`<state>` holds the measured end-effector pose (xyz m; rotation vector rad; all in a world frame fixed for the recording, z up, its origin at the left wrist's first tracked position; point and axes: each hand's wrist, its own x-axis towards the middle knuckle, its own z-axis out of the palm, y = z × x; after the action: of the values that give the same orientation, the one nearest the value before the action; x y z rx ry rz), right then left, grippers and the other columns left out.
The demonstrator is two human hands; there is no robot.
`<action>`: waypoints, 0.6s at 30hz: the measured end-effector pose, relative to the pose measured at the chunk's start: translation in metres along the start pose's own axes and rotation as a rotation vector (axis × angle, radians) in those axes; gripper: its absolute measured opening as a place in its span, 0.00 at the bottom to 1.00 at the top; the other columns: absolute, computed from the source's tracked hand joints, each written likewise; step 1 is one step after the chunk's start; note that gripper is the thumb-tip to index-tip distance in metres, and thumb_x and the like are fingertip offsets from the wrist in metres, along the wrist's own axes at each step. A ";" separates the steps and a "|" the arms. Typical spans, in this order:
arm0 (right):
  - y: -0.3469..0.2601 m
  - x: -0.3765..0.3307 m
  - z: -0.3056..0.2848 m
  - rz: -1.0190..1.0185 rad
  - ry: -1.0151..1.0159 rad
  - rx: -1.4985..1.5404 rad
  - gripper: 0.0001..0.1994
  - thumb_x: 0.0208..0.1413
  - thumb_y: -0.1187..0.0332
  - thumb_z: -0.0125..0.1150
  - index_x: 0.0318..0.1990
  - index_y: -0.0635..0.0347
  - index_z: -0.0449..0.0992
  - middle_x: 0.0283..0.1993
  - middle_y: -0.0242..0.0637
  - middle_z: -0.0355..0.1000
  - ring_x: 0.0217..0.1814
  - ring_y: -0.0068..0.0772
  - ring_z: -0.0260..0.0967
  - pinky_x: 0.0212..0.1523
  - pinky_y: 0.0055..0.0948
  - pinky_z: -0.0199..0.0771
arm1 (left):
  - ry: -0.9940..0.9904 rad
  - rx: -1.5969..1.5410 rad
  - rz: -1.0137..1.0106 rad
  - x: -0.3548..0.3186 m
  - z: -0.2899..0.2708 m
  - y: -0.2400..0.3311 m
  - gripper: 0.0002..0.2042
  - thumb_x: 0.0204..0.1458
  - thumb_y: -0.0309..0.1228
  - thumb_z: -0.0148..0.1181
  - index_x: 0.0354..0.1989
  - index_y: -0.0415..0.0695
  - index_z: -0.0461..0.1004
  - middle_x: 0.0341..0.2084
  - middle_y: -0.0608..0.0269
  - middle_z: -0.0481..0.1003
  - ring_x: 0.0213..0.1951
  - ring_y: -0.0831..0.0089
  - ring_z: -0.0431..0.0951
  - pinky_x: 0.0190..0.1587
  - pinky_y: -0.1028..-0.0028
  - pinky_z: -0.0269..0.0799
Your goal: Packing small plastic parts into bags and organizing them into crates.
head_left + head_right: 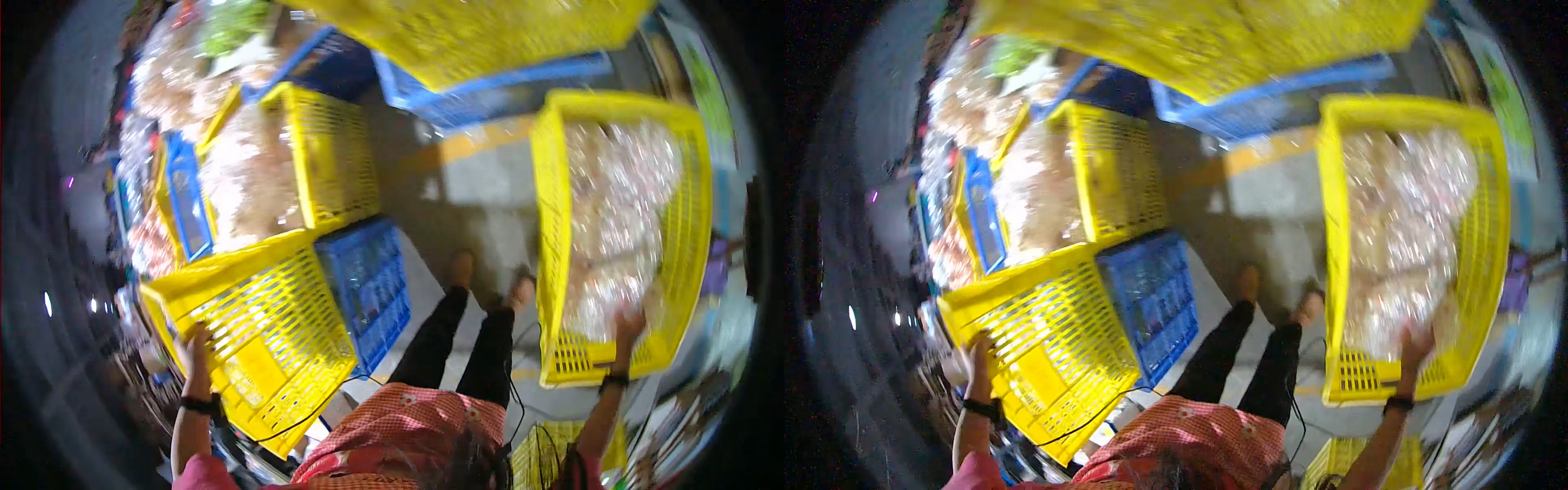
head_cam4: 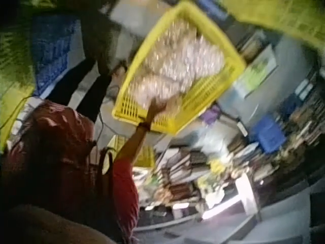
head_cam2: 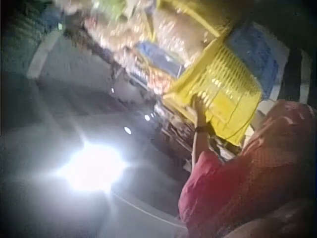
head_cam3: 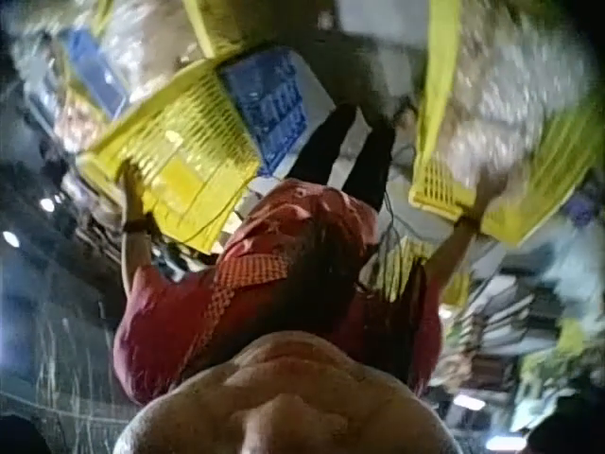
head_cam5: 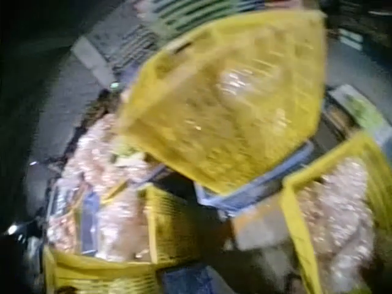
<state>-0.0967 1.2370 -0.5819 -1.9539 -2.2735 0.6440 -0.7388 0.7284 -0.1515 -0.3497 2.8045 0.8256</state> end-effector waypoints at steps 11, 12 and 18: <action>-0.526 -0.054 -0.161 -0.057 -0.568 0.940 0.23 0.49 0.71 0.63 0.53 0.65 0.67 0.46 0.35 0.69 0.46 0.23 0.66 0.47 0.25 0.69 | 0.113 0.034 0.046 -0.004 0.004 -0.016 0.11 0.43 0.24 0.55 0.37 0.37 0.72 0.26 0.59 0.74 0.26 0.72 0.74 0.28 0.75 0.69; -0.548 -0.056 -0.136 -0.079 -0.537 1.025 0.22 0.48 0.71 0.63 0.52 0.65 0.68 0.44 0.33 0.69 0.46 0.23 0.66 0.46 0.23 0.69 | 0.091 -0.086 0.047 -0.008 0.007 -0.011 0.11 0.43 0.25 0.56 0.37 0.37 0.72 0.27 0.58 0.75 0.28 0.71 0.75 0.31 0.72 0.70; -0.761 -0.064 -0.044 -0.399 -1.058 1.062 0.24 0.47 0.74 0.63 0.53 0.64 0.66 0.47 0.32 0.68 0.46 0.23 0.66 0.44 0.23 0.69 | 0.114 0.185 0.176 -0.013 0.005 -0.018 0.15 0.41 0.29 0.57 0.39 0.37 0.72 0.23 0.46 0.73 0.27 0.54 0.74 0.32 0.62 0.69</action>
<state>-0.7764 1.1106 -0.2553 -0.6309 -1.7448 2.4946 -0.7212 0.7190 -0.1613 -0.1253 3.0217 0.5882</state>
